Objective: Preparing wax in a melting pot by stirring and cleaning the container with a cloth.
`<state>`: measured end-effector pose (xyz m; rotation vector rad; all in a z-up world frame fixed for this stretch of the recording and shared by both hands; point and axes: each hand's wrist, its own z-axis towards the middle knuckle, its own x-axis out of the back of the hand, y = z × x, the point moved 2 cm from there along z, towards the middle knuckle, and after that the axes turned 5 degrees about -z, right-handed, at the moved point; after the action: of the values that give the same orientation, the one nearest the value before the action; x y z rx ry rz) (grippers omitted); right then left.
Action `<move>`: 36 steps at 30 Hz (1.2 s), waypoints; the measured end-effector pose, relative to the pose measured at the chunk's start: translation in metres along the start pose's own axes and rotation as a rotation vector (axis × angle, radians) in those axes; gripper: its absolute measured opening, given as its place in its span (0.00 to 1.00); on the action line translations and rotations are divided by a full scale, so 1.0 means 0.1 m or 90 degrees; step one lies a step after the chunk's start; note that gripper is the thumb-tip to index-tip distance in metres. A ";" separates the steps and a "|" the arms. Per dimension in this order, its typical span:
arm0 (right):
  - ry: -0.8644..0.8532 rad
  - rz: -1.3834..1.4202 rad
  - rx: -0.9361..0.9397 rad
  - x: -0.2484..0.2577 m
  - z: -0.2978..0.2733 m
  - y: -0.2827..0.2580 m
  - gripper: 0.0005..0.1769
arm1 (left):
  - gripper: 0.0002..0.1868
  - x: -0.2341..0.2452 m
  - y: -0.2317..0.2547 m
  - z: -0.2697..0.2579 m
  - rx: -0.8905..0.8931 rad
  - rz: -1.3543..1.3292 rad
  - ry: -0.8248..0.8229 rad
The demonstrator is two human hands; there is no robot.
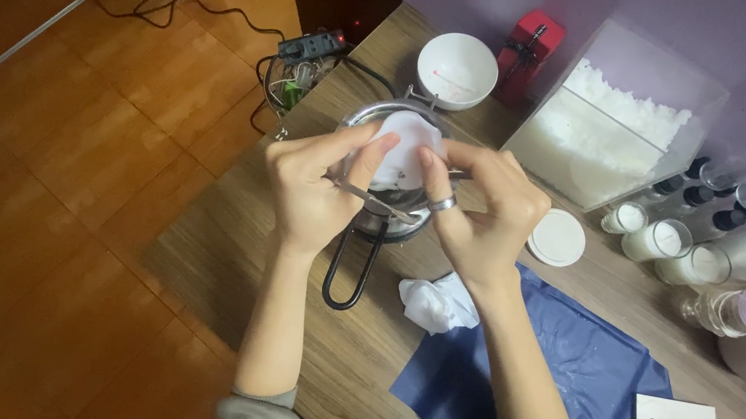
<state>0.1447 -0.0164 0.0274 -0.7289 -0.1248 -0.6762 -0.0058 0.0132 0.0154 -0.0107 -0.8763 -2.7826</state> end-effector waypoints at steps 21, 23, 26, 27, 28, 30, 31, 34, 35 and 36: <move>-0.435 -0.395 0.069 -0.60 0.19 0.61 0.10 | 0.04 0.26 -0.14 0.12 0.174 0.076 -0.044; -0.423 -0.426 0.092 -0.55 0.21 0.56 0.08 | 0.04 0.28 -0.14 0.12 0.184 0.078 -0.044; -0.402 -0.481 0.112 -0.28 0.31 0.47 0.07 | 0.04 0.32 -0.14 0.12 0.197 0.080 -0.045; -0.393 -0.506 0.111 -0.15 0.37 0.45 0.08 | 0.04 0.33 -0.14 0.13 0.199 0.079 -0.045; -0.394 -0.506 0.113 -0.03 0.37 0.46 0.08 | 0.04 0.35 -0.13 0.15 0.199 0.079 -0.043; -0.399 -0.605 0.057 0.25 0.35 0.52 0.18 | 0.04 0.36 -0.11 0.15 0.210 0.070 -0.051; -0.400 -0.607 0.057 0.28 0.37 0.42 0.18 | 0.04 0.36 -0.12 0.15 0.211 0.068 -0.051; -0.578 -0.564 -0.244 0.33 0.34 0.33 0.34 | 0.04 0.34 -0.14 0.15 0.215 0.070 -0.068; -0.584 -0.511 -0.246 0.31 0.32 0.33 0.29 | 0.05 0.33 -0.14 0.14 0.218 0.071 -0.077; -0.589 -0.459 -0.246 0.29 0.31 0.34 0.24 | 0.05 0.33 -0.15 0.14 0.221 0.073 -0.085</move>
<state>0.1918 0.0065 0.0408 -1.3551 -1.1724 -1.0086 -0.0416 0.0257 0.0207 -0.1845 -1.3350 -2.5124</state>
